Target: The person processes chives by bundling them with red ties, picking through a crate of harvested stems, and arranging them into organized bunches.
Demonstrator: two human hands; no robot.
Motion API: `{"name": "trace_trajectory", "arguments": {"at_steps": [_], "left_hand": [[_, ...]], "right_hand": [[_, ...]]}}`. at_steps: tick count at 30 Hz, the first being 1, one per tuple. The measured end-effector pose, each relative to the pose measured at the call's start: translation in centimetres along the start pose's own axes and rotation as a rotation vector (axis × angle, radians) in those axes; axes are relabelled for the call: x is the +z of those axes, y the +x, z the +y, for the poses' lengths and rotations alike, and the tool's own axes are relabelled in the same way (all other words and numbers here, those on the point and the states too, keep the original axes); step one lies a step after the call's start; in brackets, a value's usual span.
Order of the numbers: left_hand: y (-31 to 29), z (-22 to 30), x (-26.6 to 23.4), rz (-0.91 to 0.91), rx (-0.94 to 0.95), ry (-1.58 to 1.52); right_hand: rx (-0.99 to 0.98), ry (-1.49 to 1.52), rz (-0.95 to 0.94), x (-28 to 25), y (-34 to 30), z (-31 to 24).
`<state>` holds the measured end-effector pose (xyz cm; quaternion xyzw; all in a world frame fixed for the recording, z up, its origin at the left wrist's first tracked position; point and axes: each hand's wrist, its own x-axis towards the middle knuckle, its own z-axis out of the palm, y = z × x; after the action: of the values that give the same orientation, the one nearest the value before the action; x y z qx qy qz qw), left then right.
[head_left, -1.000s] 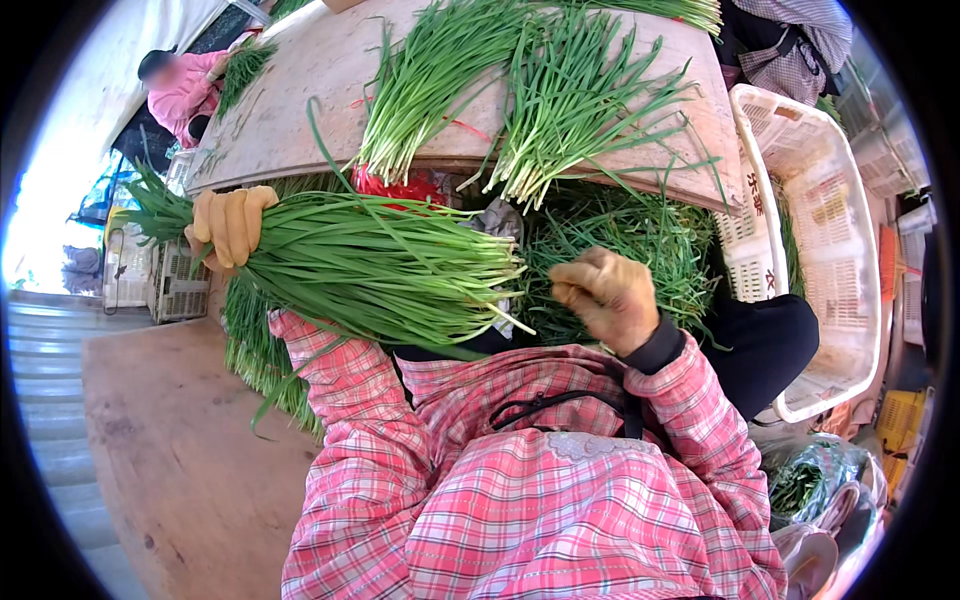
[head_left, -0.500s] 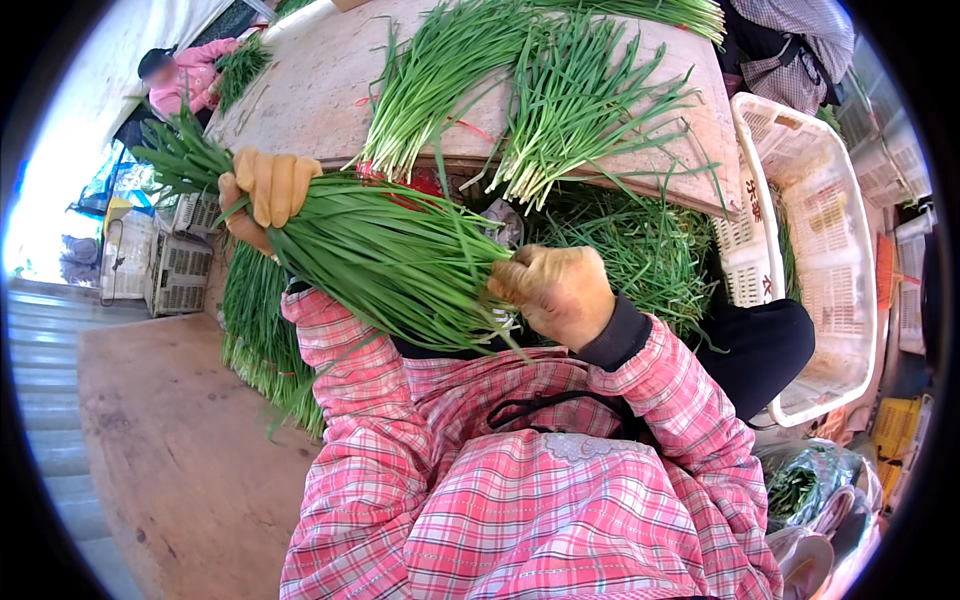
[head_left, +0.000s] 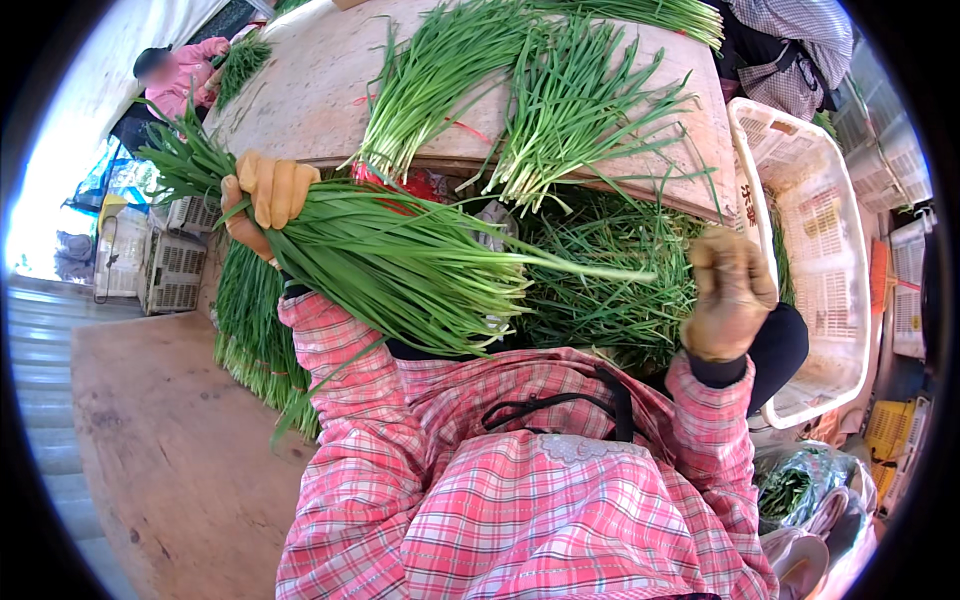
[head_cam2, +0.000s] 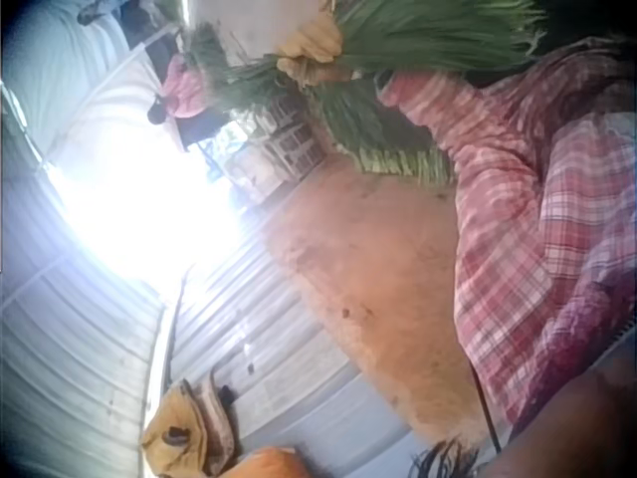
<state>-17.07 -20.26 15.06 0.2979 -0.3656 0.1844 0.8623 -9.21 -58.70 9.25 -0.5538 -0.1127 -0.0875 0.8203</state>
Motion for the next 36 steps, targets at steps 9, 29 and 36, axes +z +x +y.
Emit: {"name": "trace_trajectory", "arguments": {"at_steps": [9,29,36], "left_hand": [[-1.3,1.1,0.1,-0.015,0.05,0.03],[-0.4,1.8,0.7,-0.231,0.027,0.044],[0.3,0.0,1.1,-0.308,-0.006,-0.043]], "right_hand": [[0.186,-1.246,-0.514,-9.8,1.2,4.8],[-0.427,-0.778,-0.707,2.4,-1.7,6.5],[-0.063,-1.05,-0.907,-0.7,0.7,6.6]]}}
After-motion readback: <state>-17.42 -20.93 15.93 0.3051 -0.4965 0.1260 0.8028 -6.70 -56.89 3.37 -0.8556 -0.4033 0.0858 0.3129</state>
